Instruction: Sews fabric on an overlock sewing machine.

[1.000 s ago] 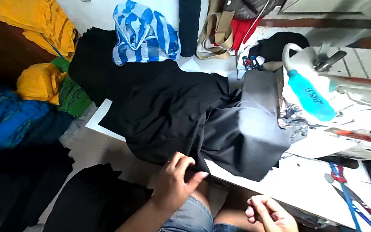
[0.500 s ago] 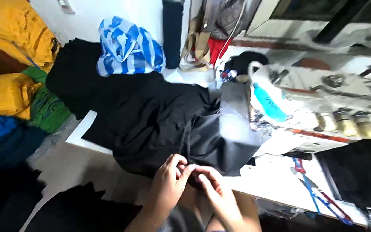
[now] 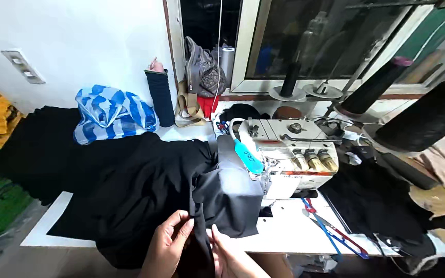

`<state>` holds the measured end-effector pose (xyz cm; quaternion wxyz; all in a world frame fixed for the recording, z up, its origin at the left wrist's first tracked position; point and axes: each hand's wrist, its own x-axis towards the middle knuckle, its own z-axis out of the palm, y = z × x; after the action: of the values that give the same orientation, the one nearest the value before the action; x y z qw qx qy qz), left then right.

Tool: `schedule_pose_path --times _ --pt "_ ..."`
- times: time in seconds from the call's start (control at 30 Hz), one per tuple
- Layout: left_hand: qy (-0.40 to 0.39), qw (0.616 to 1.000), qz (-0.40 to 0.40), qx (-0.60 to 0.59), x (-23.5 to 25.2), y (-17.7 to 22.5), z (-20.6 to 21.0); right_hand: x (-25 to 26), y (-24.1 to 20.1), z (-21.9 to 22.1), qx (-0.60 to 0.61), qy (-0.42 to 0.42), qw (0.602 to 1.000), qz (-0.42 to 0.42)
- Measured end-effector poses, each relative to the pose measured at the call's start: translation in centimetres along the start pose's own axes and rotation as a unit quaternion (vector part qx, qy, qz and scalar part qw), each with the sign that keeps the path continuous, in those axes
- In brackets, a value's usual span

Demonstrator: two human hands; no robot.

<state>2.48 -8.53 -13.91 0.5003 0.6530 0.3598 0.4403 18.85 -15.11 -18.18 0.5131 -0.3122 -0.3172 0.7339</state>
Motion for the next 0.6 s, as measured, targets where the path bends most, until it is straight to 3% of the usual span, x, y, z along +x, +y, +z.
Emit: schedule_pose_path --times 0.07,0.17,0.23,0.3,0.37,0.43,0.53,0.6 --pt "0.016 0.997 0.043 0.069 -0.1 -0.1 -0.7 0.1 -0.5 0.9 0.059 0.018 0.998 0.028" --pt "0.02 0.985 0.069 0.159 -0.6 -0.4 -1.1 -0.4 -1.1 0.8 -0.056 0.14 0.985 -0.085" --pt "0.038 0.954 0.108 0.278 -0.4 -0.7 -0.8 -1.0 -1.4 -0.1 -0.202 0.183 0.937 -0.219" --pt "0.035 0.924 0.17 0.342 0.2 -0.4 0.4 -1.8 -2.0 -1.0 -0.335 0.203 0.865 -0.314" --pt "-0.023 0.913 0.229 0.338 1.3 0.5 1.9 -2.5 -2.7 -1.3 -0.4 0.184 0.819 -0.368" --pt "-0.113 0.9 0.258 0.332 2.6 1.2 2.9 -3.0 -3.2 -1.2 -0.427 0.163 0.797 -0.395" --pt "-0.243 0.893 0.187 0.33 5.0 1.9 3.1 -3.6 -3.8 -1.6 -0.432 0.159 0.791 -0.404" --pt "-0.277 0.893 0.178 0.306 6.1 1.8 2.8 -3.9 -4.0 -2.0 -0.431 0.153 0.794 -0.4"
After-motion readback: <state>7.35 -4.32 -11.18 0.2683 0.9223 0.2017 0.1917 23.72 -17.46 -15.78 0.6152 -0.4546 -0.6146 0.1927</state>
